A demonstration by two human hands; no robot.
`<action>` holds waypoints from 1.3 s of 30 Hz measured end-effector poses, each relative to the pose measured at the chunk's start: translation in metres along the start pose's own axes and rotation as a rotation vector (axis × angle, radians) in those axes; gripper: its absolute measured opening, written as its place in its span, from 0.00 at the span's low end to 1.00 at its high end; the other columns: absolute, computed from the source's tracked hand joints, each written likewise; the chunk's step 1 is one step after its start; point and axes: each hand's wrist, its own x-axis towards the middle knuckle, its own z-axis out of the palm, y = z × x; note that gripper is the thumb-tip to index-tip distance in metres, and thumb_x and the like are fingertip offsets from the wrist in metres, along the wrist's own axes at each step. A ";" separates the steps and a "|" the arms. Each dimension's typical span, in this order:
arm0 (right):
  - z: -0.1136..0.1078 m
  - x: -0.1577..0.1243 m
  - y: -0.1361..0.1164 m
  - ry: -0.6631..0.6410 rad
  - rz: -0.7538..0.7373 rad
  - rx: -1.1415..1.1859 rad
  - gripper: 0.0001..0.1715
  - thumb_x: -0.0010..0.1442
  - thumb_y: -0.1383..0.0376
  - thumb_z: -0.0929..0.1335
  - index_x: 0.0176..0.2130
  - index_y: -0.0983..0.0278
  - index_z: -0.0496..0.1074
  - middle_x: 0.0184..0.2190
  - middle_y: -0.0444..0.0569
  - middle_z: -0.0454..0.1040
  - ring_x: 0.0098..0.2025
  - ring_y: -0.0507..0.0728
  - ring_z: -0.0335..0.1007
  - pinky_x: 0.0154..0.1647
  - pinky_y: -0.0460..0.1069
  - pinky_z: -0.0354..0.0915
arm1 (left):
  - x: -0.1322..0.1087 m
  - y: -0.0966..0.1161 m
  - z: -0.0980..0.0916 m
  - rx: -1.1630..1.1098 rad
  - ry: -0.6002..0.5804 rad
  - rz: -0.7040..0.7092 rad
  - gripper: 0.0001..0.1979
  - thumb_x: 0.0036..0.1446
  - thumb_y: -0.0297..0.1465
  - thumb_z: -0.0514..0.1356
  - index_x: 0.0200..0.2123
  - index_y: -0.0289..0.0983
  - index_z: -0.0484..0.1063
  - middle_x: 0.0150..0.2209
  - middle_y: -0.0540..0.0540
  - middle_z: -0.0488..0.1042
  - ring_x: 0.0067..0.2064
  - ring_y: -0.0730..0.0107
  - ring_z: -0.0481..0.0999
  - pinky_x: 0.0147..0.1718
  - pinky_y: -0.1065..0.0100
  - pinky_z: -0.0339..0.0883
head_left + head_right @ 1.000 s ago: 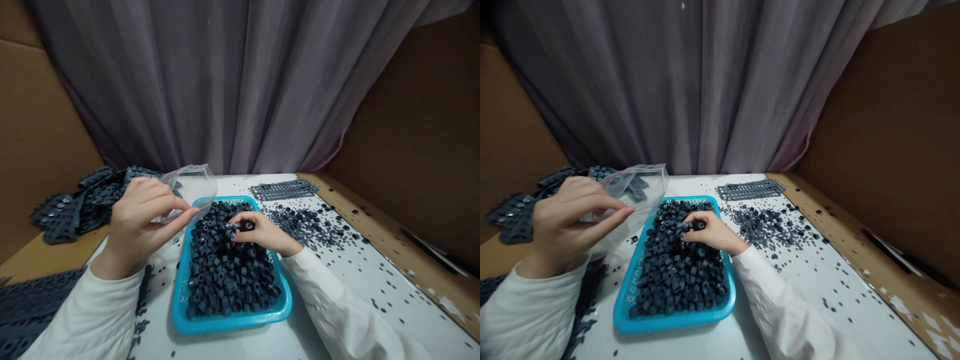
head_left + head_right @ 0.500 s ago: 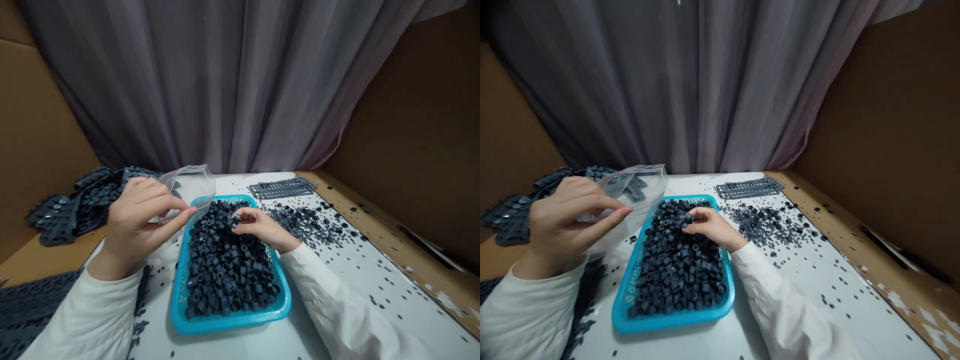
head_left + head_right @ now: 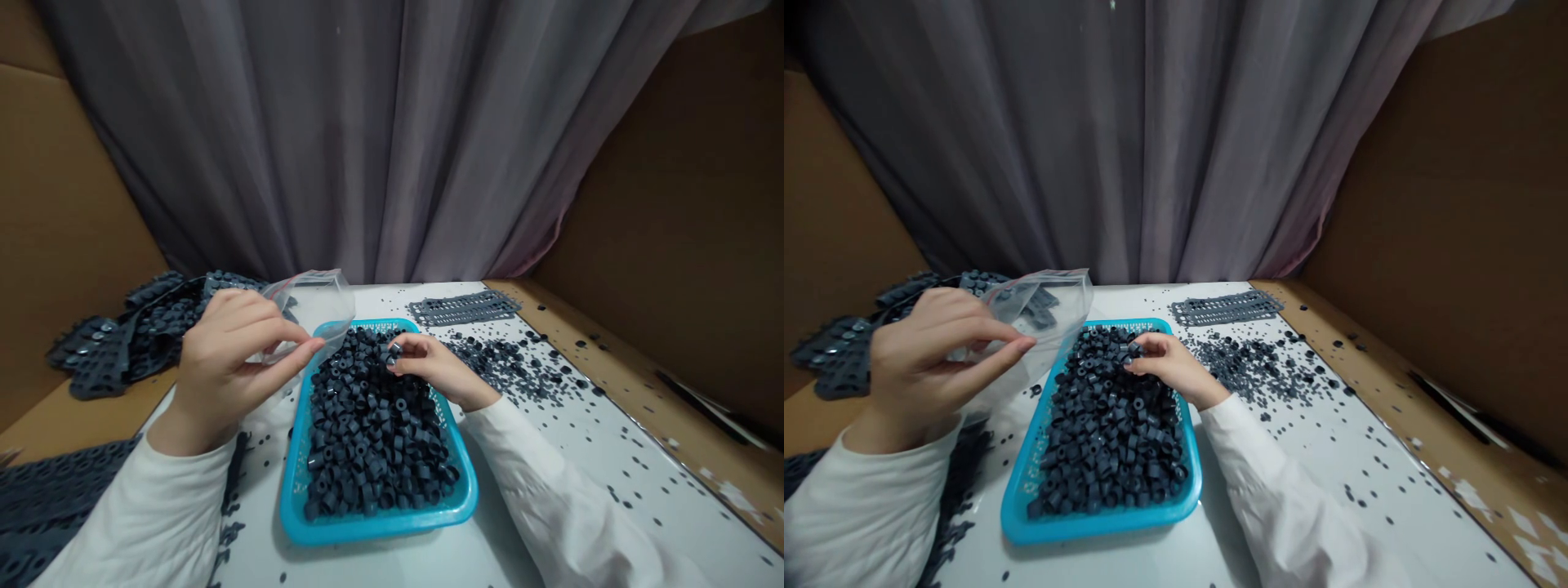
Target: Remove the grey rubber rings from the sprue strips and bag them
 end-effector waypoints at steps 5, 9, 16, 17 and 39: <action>0.000 0.000 0.000 -0.001 0.020 0.035 0.12 0.42 0.66 0.72 0.31 0.64 0.70 0.23 0.40 0.68 0.26 0.50 0.65 0.31 0.47 0.60 | 0.002 0.001 0.002 -0.001 0.014 0.019 0.06 0.49 0.30 0.64 0.23 0.41 0.69 0.18 0.54 0.62 0.22 0.72 0.62 0.29 0.62 0.56; 0.002 -0.001 -0.002 -0.008 0.032 0.046 0.11 0.42 0.67 0.72 0.29 0.65 0.69 0.23 0.41 0.67 0.27 0.49 0.65 0.32 0.47 0.60 | 0.001 -0.001 0.003 0.000 0.006 0.014 0.06 0.49 0.30 0.64 0.24 0.41 0.69 0.18 0.54 0.63 0.23 0.72 0.63 0.30 0.61 0.56; 0.003 -0.001 -0.003 0.002 0.049 0.046 0.13 0.41 0.67 0.72 0.30 0.65 0.68 0.23 0.40 0.67 0.27 0.50 0.65 0.32 0.47 0.61 | -0.001 -0.001 0.003 -0.007 -0.007 0.004 0.06 0.49 0.30 0.64 0.24 0.42 0.69 0.18 0.54 0.64 0.23 0.71 0.63 0.30 0.62 0.57; 0.003 -0.001 -0.003 0.002 0.047 0.040 0.13 0.41 0.67 0.72 0.30 0.65 0.68 0.23 0.40 0.67 0.27 0.50 0.65 0.32 0.47 0.61 | 0.000 -0.001 0.002 -0.006 -0.009 0.000 0.05 0.49 0.30 0.63 0.24 0.42 0.69 0.18 0.54 0.64 0.23 0.71 0.64 0.30 0.62 0.57; -0.002 -0.016 -0.027 -0.215 -0.166 -0.227 0.19 0.60 0.62 0.64 0.51 0.59 0.68 0.53 0.49 0.68 0.54 0.57 0.63 0.56 0.56 0.58 | 0.003 0.001 0.003 -0.015 -0.022 0.003 0.06 0.50 0.30 0.63 0.23 0.42 0.69 0.17 0.54 0.64 0.23 0.71 0.63 0.30 0.61 0.57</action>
